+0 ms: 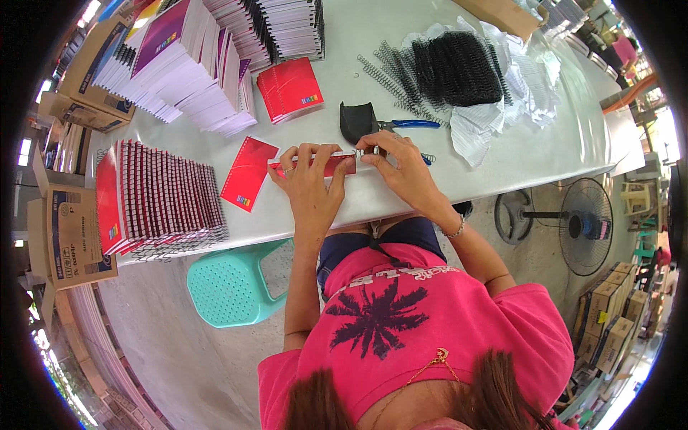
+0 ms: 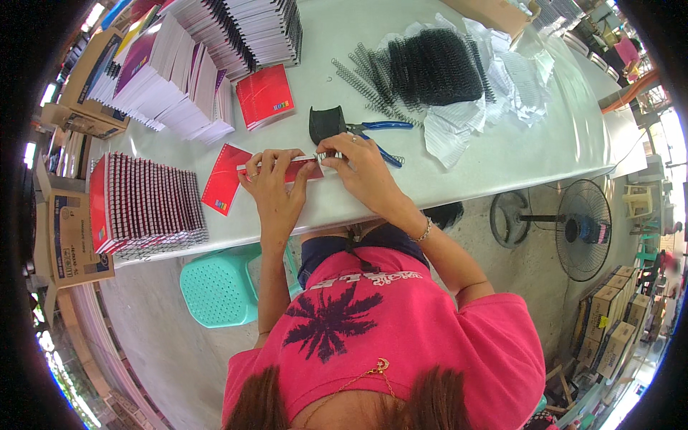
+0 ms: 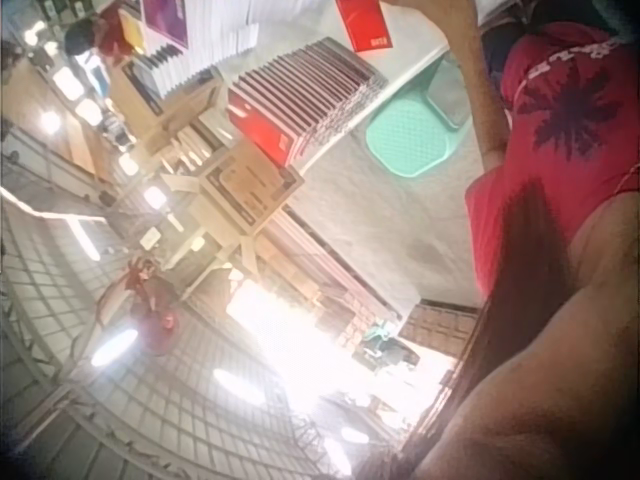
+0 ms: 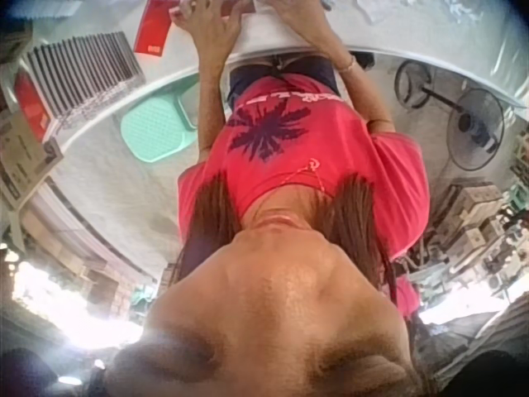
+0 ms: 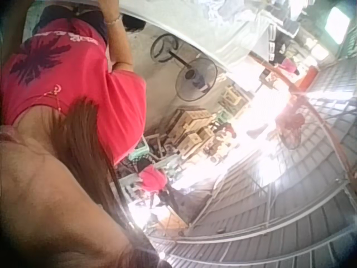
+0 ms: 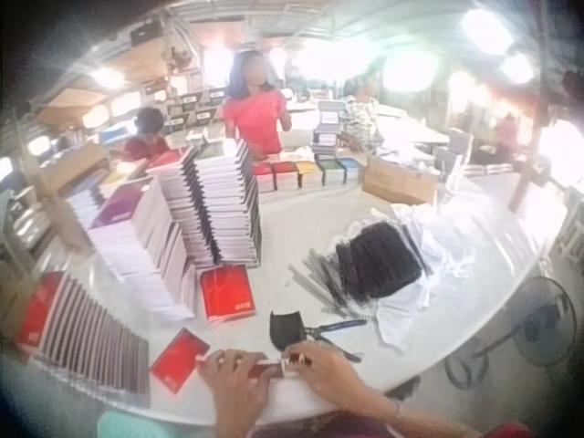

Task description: The person inserts spiral coils into the punched edges of red notebooks and uses blue pliers to crimp the ends of the coils. They pick up new notebooks from a stack and set completed ones aside.

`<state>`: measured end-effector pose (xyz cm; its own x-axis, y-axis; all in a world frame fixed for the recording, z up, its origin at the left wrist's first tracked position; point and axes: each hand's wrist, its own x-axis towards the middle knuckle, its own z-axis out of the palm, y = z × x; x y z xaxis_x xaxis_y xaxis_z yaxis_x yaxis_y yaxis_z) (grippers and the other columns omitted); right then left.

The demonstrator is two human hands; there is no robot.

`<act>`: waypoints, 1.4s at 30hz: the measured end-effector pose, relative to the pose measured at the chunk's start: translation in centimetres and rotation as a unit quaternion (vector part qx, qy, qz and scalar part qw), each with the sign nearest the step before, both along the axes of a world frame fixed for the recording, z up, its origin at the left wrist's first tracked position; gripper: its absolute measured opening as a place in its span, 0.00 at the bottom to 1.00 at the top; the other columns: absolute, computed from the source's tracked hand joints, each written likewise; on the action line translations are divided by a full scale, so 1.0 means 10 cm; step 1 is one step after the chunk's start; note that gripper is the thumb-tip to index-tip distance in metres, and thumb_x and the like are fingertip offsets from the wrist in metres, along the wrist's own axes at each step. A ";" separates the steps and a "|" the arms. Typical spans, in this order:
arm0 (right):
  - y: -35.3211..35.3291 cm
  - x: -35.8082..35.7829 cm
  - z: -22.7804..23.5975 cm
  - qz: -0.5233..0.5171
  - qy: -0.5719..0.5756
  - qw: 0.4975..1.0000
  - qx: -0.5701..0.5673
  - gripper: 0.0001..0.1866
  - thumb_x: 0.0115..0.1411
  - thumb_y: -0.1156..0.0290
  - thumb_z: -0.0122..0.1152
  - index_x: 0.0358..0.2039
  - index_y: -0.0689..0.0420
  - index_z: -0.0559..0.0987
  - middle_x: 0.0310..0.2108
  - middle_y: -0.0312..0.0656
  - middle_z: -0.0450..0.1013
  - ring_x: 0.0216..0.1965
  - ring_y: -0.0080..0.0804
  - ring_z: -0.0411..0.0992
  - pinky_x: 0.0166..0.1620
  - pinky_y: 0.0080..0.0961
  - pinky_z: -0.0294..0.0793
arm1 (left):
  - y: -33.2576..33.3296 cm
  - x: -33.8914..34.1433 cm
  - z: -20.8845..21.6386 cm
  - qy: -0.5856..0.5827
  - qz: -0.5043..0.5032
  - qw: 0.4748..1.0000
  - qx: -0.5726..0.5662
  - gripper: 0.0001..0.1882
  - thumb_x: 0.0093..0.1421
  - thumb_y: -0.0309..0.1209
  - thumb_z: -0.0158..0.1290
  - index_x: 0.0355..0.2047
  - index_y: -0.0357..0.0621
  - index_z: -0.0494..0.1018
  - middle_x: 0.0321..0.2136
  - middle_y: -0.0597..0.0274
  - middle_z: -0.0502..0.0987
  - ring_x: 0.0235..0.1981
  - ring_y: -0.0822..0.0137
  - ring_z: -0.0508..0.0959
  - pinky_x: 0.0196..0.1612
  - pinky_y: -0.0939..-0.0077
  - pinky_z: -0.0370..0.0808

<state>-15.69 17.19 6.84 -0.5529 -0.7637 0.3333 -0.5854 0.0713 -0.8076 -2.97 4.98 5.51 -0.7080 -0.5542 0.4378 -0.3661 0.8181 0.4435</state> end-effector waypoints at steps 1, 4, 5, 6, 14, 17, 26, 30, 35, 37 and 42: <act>0.00 0.00 -0.01 0.002 0.042 0.999 0.013 0.08 0.59 0.73 0.61 0.38 0.59 0.78 0.34 0.41 0.75 0.37 0.36 0.72 0.46 0.30 0.66 | 0.00 0.00 0.00 0.001 0.003 1.000 -0.003 0.12 0.56 0.43 0.59 0.39 0.56 0.77 0.39 0.70 0.73 0.51 0.60 0.65 0.57 0.50 0.51; 0.01 0.01 0.00 -0.002 0.105 0.994 0.030 0.08 0.60 0.71 0.59 0.39 0.59 0.77 0.35 0.41 0.74 0.39 0.39 0.71 0.47 0.31 0.64 | 0.02 0.00 0.01 -0.007 0.010 1.000 -0.005 0.13 0.56 0.43 0.59 0.40 0.57 0.77 0.39 0.71 0.73 0.51 0.60 0.65 0.57 0.49 0.52; 0.00 0.04 0.04 -0.008 0.086 0.996 0.021 0.07 0.61 0.71 0.58 0.39 0.59 0.76 0.35 0.41 0.74 0.39 0.39 0.70 0.47 0.32 0.64 | 0.02 0.00 0.01 -0.007 0.010 1.000 0.001 0.13 0.56 0.43 0.59 0.40 0.56 0.77 0.39 0.70 0.72 0.52 0.60 0.65 0.57 0.45 0.51; -0.01 0.06 0.06 -0.015 0.068 0.998 0.011 0.07 0.61 0.71 0.57 0.39 0.58 0.76 0.35 0.41 0.73 0.40 0.40 0.70 0.46 0.32 0.64 | 0.02 -0.01 0.01 -0.007 0.010 1.000 0.007 0.13 0.57 0.43 0.58 0.40 0.56 0.77 0.40 0.69 0.72 0.52 0.59 0.65 0.57 0.41 0.50; -0.05 -0.04 0.03 0.010 0.160 0.986 0.049 0.06 0.61 0.68 0.56 0.38 0.54 0.75 0.34 0.39 0.70 0.40 0.41 0.69 0.44 0.36 0.62 | 0.02 0.00 0.02 0.027 0.024 0.998 0.050 0.13 0.59 0.43 0.57 0.41 0.55 0.76 0.45 0.63 0.67 0.53 0.59 0.65 0.57 0.37 0.50; -0.08 0.00 0.05 0.005 0.169 0.984 0.048 0.07 0.61 0.68 0.56 0.38 0.54 0.75 0.34 0.39 0.70 0.40 0.41 0.68 0.45 0.36 0.62 | 0.02 0.02 0.01 0.039 0.030 0.998 0.048 0.13 0.59 0.43 0.57 0.41 0.54 0.76 0.45 0.63 0.67 0.52 0.59 0.66 0.57 0.39 0.51; -0.09 0.05 -0.01 -0.005 0.128 0.992 0.022 0.10 0.60 0.71 0.58 0.42 0.54 0.76 0.34 0.40 0.72 0.41 0.40 0.69 0.49 0.36 0.60 | 0.04 0.02 -0.06 0.048 0.043 0.998 0.029 0.13 0.59 0.42 0.57 0.40 0.53 0.76 0.45 0.63 0.69 0.52 0.59 0.66 0.58 0.41 0.51; -0.08 0.07 -0.02 -0.018 0.139 0.990 0.007 0.09 0.59 0.73 0.58 0.41 0.55 0.78 0.34 0.40 0.72 0.40 0.41 0.69 0.49 0.36 0.61 | 0.03 0.02 -0.08 0.045 0.043 0.998 0.028 0.12 0.58 0.42 0.57 0.40 0.54 0.76 0.45 0.63 0.70 0.53 0.59 0.66 0.58 0.41 0.50; -0.09 0.11 0.07 -0.016 0.051 0.999 0.007 0.09 0.57 0.76 0.59 0.40 0.56 0.78 0.34 0.42 0.71 0.39 0.43 0.71 0.46 0.36 0.64 | 0.04 0.03 -0.07 0.042 0.041 0.998 0.037 0.12 0.58 0.42 0.58 0.40 0.53 0.76 0.44 0.63 0.71 0.54 0.59 0.66 0.58 0.41 0.50; -0.09 0.10 0.06 -0.009 0.040 0.999 0.015 0.10 0.55 0.77 0.60 0.39 0.58 0.78 0.34 0.43 0.71 0.39 0.44 0.71 0.45 0.36 0.65 | 0.04 0.03 -0.07 0.042 0.041 0.997 0.040 0.12 0.58 0.42 0.58 0.40 0.53 0.76 0.44 0.64 0.71 0.54 0.60 0.66 0.58 0.41 0.50; -0.07 0.06 0.10 -0.002 0.038 0.999 0.016 0.11 0.53 0.80 0.61 0.39 0.60 0.78 0.34 0.46 0.71 0.39 0.46 0.71 0.42 0.36 0.69 | 0.06 0.03 -0.05 0.041 0.046 0.997 0.036 0.13 0.57 0.42 0.58 0.40 0.53 0.76 0.44 0.63 0.71 0.54 0.59 0.66 0.58 0.41 0.50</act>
